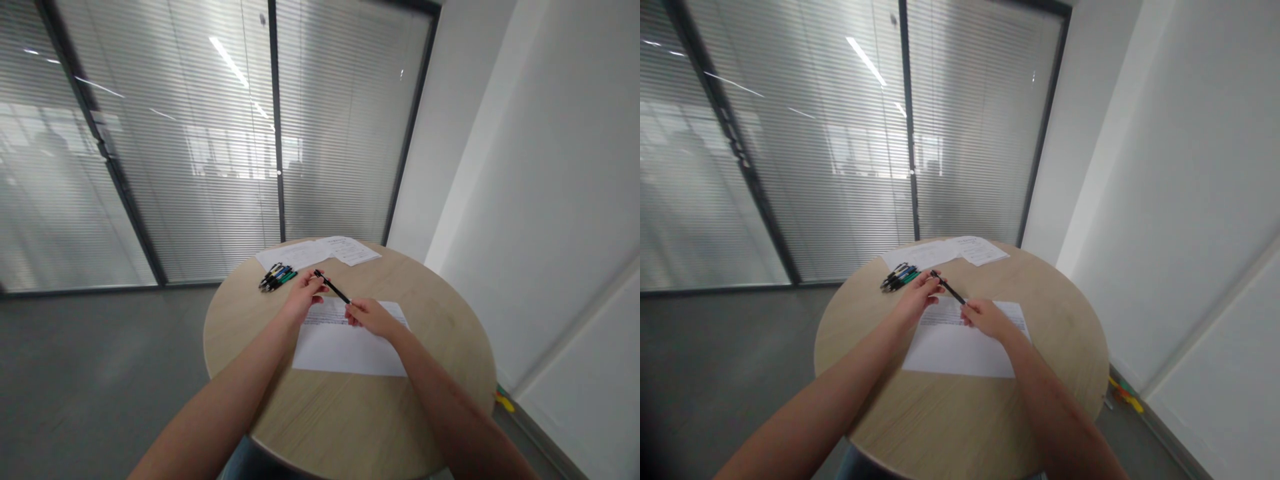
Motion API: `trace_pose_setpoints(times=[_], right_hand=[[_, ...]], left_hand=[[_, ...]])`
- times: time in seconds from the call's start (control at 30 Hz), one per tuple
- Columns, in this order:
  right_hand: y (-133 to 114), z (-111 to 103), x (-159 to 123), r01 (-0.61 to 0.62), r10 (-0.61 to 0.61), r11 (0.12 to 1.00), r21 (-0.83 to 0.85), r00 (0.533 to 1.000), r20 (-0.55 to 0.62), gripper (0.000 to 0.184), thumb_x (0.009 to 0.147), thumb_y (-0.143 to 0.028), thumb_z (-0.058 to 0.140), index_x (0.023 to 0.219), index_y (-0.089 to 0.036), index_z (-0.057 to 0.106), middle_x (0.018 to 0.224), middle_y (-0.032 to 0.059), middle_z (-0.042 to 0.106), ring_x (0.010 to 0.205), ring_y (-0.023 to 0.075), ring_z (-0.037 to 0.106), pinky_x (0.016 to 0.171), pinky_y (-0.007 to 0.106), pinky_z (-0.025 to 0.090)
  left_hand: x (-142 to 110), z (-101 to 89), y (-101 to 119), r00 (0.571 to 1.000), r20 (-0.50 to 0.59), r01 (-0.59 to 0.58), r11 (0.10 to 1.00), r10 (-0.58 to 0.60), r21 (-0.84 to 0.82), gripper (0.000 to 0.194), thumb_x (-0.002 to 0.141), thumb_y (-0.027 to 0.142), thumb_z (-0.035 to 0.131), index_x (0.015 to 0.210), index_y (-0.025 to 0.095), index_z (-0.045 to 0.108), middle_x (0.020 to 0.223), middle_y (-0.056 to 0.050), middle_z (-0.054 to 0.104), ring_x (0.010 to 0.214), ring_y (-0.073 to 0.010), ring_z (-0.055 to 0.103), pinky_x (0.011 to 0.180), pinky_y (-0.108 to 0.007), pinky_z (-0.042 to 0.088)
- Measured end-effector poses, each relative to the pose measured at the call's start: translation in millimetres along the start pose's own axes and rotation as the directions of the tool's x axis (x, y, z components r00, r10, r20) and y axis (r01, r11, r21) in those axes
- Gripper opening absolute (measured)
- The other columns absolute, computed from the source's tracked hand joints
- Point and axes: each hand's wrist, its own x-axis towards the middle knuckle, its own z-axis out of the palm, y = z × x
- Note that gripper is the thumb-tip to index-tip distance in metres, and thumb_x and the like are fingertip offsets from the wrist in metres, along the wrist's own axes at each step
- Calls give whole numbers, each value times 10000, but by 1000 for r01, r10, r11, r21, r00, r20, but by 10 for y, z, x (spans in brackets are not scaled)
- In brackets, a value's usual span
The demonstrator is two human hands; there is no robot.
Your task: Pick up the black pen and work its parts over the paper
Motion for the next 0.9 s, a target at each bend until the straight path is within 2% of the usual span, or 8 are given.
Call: trace_pose_setpoints(times=[0.17, 0.3, 0.4, 0.57, 0.63, 0.9], right_hand=[[-71, 46, -23, -97, 62, 979, 177, 980, 191, 560, 874, -615, 377, 750, -125, 618, 659, 71, 662, 540, 116, 575, 523, 224, 434], [-97, 66, -23, -138, 70, 956, 257, 964, 257, 589, 860, -641, 373, 725, -119, 611, 650, 83, 663, 533, 119, 581, 508, 220, 428], [-77, 63, -10, -119, 59, 960, 255, 971, 231, 583, 868, -631, 369, 717, -121, 608, 638, 79, 655, 521, 116, 566, 484, 215, 409], [-14, 39, 20, 6, -10, 997, 82, 999, 43, 470, 905, -531, 405, 725, -145, 602, 631, 41, 630, 544, 104, 539, 513, 206, 402], [6, 32, 27, 29, -30, 999, 36, 1000, 9, 443, 911, -504, 413, 713, -152, 594, 629, 32, 624, 553, 105, 540, 549, 214, 421], [-10, 77, -6, -9, 3, 998, 61, 995, 99, 400, 924, -442, 397, 739, -144, 590, 633, 34, 627, 547, 103, 546, 534, 208, 411]], left_hand=[[15, -18, -5, 999, 31, -15, 1000, 15, 8, 502, 680, 405, 710, 1120, 216, 558, 1039, -88, 665, 691, -117, 612, 478, -168, 388], [30, -21, -13, 998, 13, -54, 998, 54, 25, 659, 663, 405, 726, 1245, 239, 465, 949, -76, 689, 639, -118, 603, 468, -180, 384], [33, -13, -22, 995, -14, -98, 994, 99, 53, 655, 650, 404, 731, 1209, 238, 434, 876, -49, 700, 585, -110, 584, 455, -182, 378], [34, -5, -38, 981, -32, -191, 979, 194, 72, 525, 686, 403, 705, 1091, 237, 416, 818, -11, 704, 496, -79, 526, 419, -172, 351], [42, -7, -47, 977, -24, -210, 974, 213, 80, 487, 690, 400, 699, 1053, 234, 419, 800, -1, 703, 464, -71, 507, 402, -171, 337], [46, -7, -65, 965, -3, -259, 959, 261, 117, 377, 724, 386, 665, 978, 214, 446, 722, 16, 685, 405, -62, 460, 361, -172, 322]])
